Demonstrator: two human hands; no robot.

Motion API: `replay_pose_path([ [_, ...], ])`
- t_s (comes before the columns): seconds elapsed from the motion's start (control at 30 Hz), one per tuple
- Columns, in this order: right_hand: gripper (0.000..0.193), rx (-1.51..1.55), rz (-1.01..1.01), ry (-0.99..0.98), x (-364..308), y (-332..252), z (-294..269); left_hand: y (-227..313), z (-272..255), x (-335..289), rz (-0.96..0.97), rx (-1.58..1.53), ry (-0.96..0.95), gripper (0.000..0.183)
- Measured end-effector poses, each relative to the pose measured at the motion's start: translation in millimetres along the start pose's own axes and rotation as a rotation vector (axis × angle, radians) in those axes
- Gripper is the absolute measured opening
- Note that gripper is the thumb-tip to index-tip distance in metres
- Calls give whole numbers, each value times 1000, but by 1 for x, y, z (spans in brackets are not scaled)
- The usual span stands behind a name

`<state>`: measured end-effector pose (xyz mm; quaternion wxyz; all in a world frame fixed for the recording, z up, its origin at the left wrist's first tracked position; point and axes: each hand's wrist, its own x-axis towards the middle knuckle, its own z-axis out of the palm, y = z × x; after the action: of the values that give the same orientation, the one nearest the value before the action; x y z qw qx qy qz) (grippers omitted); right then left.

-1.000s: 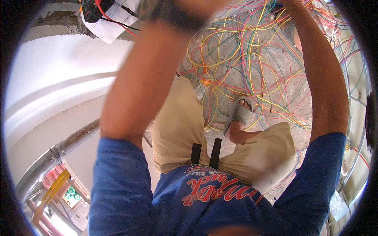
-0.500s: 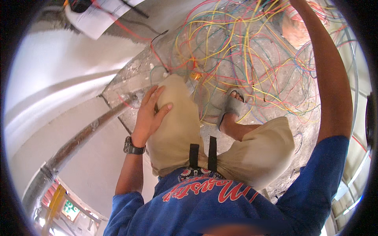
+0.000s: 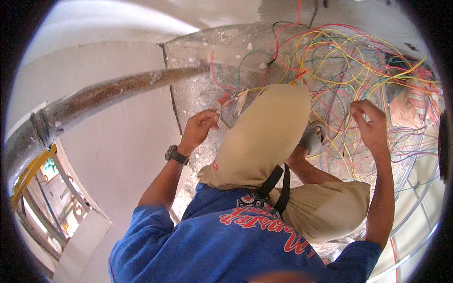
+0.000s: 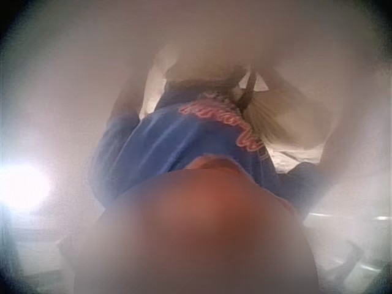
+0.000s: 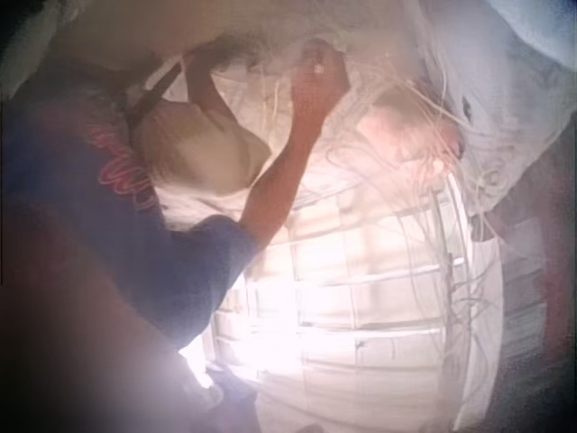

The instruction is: The person sits on the floor and works with a large bundle of multicolored wires. They strip wire ends, twist pairs together, and connect them into small white connectors. A multimeter and papers are visible nearby, but the person does not use them in the clip.

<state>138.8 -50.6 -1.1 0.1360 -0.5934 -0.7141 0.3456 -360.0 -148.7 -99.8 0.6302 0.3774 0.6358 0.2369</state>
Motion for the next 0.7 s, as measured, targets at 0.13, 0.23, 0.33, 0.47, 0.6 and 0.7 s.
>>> replay_pose_path([
  [0.13,15,115,121,-275,-1,-16,34,-26,-13,-14,-54,-16,88,23],
  [0.23,19,113,232,-383,4,-23,38,-52,-29,-25,-61,-124,65,20],
  [0.33,23,24,278,-431,8,-38,31,-94,-32,-19,-195,-55,193,25],
  [0.47,30,-156,55,-422,-4,-79,23,-156,-20,18,-118,402,344,31],
  [0.6,37,-177,-43,-519,-24,-127,19,-200,6,70,-65,431,414,35],
  [0.7,41,-216,-74,-587,-30,-151,17,-220,19,93,162,461,412,34],
])
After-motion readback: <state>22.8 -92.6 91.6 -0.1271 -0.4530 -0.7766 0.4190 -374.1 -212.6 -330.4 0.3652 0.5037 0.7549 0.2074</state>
